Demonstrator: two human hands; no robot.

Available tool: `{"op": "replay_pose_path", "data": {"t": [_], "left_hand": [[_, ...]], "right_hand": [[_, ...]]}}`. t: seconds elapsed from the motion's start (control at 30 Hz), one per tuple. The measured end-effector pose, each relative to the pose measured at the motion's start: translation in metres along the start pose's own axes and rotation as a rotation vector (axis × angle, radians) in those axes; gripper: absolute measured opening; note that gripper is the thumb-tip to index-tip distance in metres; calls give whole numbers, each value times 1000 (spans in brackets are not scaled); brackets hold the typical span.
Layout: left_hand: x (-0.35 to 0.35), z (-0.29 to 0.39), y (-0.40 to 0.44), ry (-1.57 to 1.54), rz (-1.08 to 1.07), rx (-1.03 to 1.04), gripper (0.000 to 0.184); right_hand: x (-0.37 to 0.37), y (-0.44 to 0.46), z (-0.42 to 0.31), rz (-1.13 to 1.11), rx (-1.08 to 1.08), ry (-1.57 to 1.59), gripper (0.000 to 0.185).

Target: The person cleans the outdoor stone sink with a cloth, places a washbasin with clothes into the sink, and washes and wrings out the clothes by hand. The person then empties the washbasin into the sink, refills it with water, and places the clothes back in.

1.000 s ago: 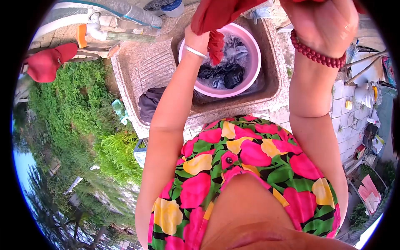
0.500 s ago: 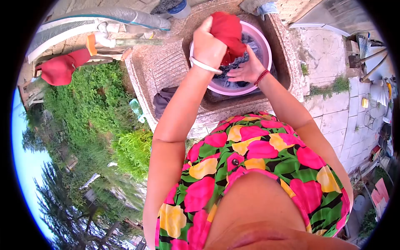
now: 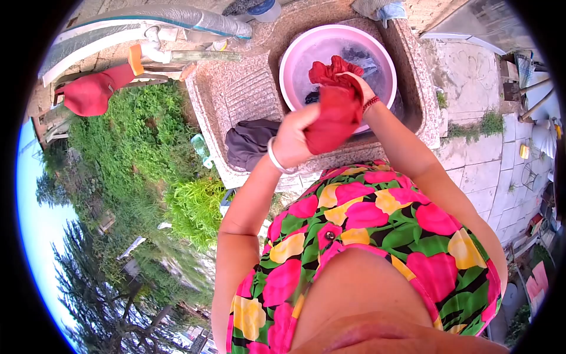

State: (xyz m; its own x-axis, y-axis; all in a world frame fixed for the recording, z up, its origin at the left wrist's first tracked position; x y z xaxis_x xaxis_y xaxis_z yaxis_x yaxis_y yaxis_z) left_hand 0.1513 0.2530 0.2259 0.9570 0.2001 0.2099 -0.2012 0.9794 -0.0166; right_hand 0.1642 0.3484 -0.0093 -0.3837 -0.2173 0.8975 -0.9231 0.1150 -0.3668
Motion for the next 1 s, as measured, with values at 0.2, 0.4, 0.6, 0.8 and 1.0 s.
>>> {"op": "replay_pose_path", "data": {"t": [0.2, 0.4, 0.6, 0.8, 1.0], "left_hand": [[-143, -63, 13, -441, 617, 60, 22], [-131, -148, 32, -971, 454, -243, 36], [-87, -120, 52, -1135, 209, -262, 44], [-114, -125, 72, -1014, 376, -246, 32], [-128, -107, 71, -672, 453, 62, 24]], "right_hand": [[36, -28, 4, -127, 171, -3, 33], [65, -37, 19, -202, 224, 67, 36], [55, -35, 35, -291, 275, -51, 38], [22, -25, 26, -184, 241, -144, 41], [61, -54, -17, -69, 273, -3, 38]]}}
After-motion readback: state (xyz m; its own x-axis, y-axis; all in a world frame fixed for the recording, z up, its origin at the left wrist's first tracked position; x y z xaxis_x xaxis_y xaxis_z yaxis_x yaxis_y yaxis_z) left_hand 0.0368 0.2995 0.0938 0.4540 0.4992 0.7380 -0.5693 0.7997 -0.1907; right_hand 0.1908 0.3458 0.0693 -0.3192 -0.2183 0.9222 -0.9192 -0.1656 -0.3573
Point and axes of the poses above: each hand's wrist, its own y-axis towards the middle knuckle, its own x-axis out of the palm, z = x × y, the point moved 8 cm from there along y, towards the middle knuckle, and after that the axes turned 15 degrees about -y, right-handed, at the moved point
